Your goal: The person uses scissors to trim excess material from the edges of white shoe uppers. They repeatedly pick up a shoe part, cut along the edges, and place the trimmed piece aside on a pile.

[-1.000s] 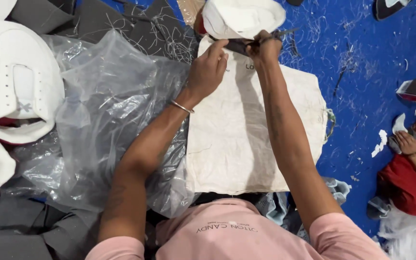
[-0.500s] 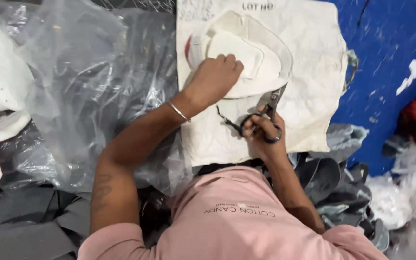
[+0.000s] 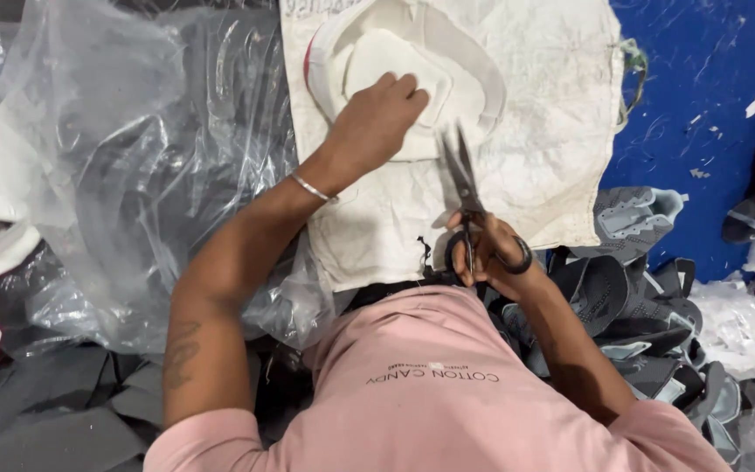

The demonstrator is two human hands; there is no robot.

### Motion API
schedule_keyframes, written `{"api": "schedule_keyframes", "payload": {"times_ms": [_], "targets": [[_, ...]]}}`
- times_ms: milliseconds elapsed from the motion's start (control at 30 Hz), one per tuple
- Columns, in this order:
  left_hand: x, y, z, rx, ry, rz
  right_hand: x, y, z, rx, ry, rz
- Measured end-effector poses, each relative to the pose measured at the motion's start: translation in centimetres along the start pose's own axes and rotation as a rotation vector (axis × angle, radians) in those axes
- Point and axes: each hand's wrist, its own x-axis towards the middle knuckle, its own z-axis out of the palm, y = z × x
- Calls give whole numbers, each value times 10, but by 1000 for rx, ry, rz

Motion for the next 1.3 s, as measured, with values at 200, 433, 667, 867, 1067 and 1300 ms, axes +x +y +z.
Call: {"api": "schedule_keyframes", "payload": {"times_ms": [200,433,667,867,1067,1300], "targets": [[-2,-1,-18,-185,-38,-134,18,0,2,74,-76,61],[-1,-10,-11,-215,-60,-52,30,6,8,74,-30,28],[-6,-31,-19,-377,350,39,30,-6,18,-4,-14,31],[-22,-57,-88,-136,399,70,28,-2,13,45,-56,-27],[-7,-5,-44,139,-225,105,13,7,-46,407,-338,-156],[-18,-35,-97,4,680,69,16,-2,-67,215,-354,-432]]}}
